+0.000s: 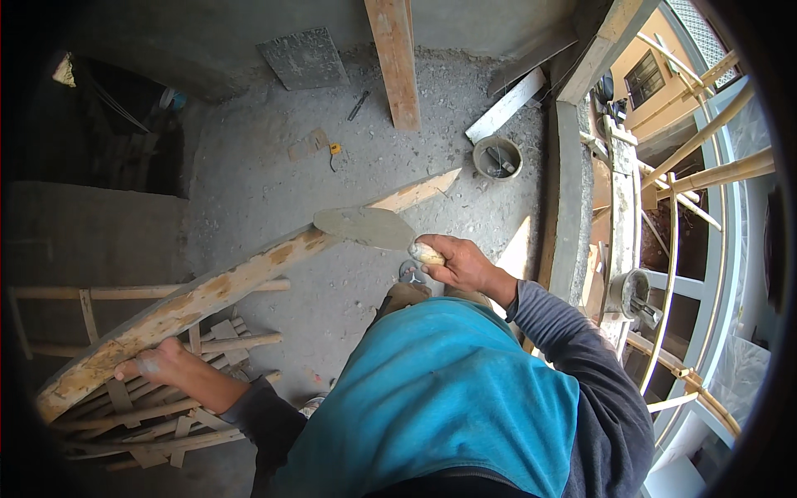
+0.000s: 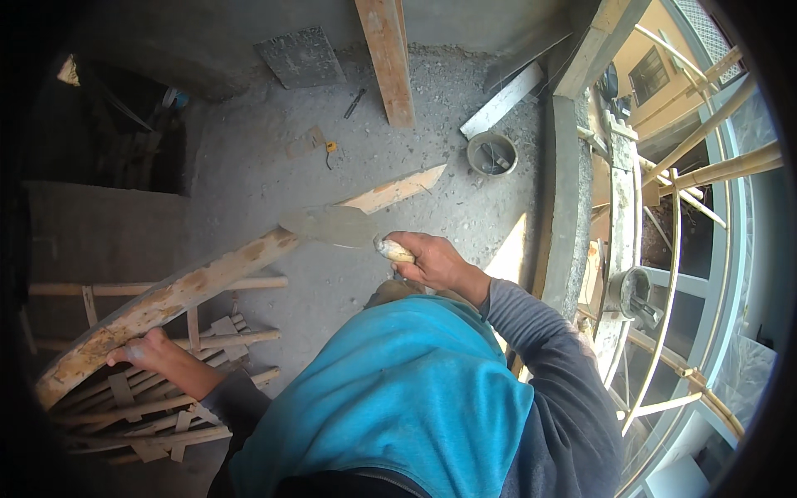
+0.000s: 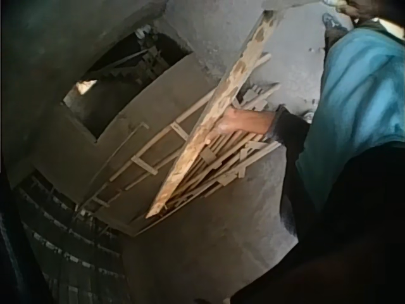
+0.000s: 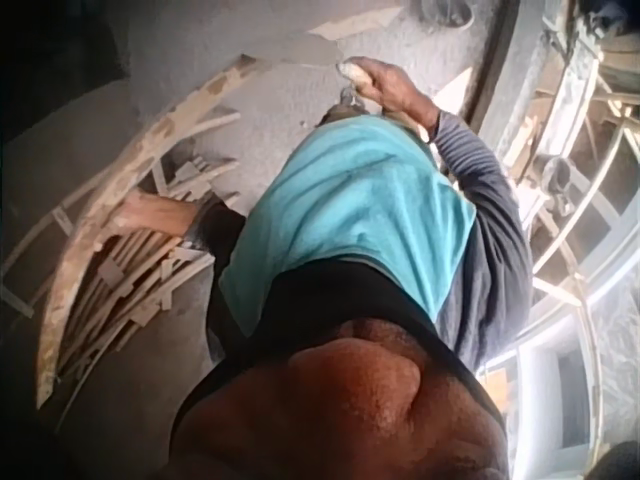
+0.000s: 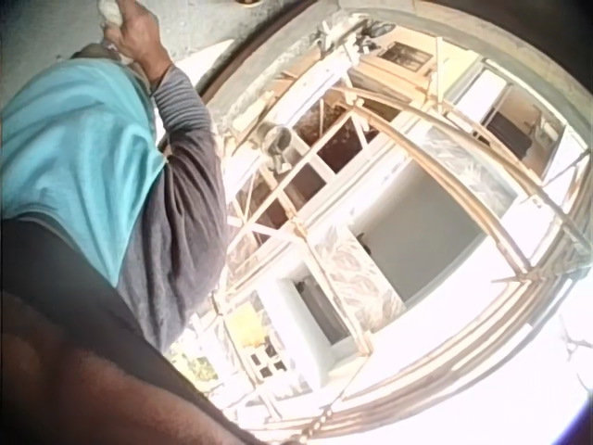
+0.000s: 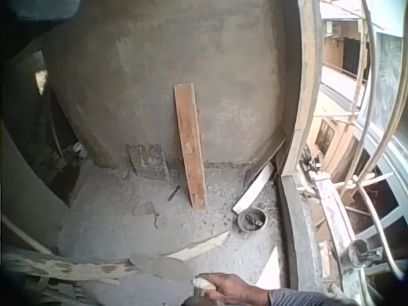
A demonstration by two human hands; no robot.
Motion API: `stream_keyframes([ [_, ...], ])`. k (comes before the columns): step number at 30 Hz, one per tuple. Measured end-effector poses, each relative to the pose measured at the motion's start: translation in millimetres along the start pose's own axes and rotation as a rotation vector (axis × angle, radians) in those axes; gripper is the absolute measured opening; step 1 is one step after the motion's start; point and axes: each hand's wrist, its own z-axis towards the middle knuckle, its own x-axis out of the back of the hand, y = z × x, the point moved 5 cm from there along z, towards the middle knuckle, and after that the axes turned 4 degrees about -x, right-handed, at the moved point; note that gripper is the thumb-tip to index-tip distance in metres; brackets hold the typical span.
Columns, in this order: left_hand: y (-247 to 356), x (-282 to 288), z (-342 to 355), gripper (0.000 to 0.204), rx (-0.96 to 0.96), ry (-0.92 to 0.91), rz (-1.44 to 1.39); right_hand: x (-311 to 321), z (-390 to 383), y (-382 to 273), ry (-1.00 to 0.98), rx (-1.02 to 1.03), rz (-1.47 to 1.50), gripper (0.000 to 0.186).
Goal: Using a wooden board and a trowel to shape and smooth wet concrete on a curved architectural ledge.
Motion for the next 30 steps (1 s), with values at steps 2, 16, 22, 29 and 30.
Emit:
stream_keyframes([
  [2, -2, 6, 9, 0.101, -0.018, 0.025, -0.03, 24, 5, 8, 0.039, -0.108, -0.208, 0.038],
  [16, 20, 57, 109, 0.063, 0.257, -0.272, -0.394, 173, 35, 101, -0.261, -0.64, -1.138, 0.037],
  [22, 28, 66, 65, 0.088, -0.035, 0.174, -0.127, 155, -14, 142, 0.179, -0.734, -0.745, 0.036],
  [29, 4, -4, -38, 0.098, 0.03, 0.145, 0.008, 35, -2, 81, 0.226, -0.551, -0.525, 0.042],
  [30, 1, -11, -44, 0.095, 0.072, 0.164, -0.015, 24, 2, 65, 0.221, -0.501, -0.49, 0.044],
])
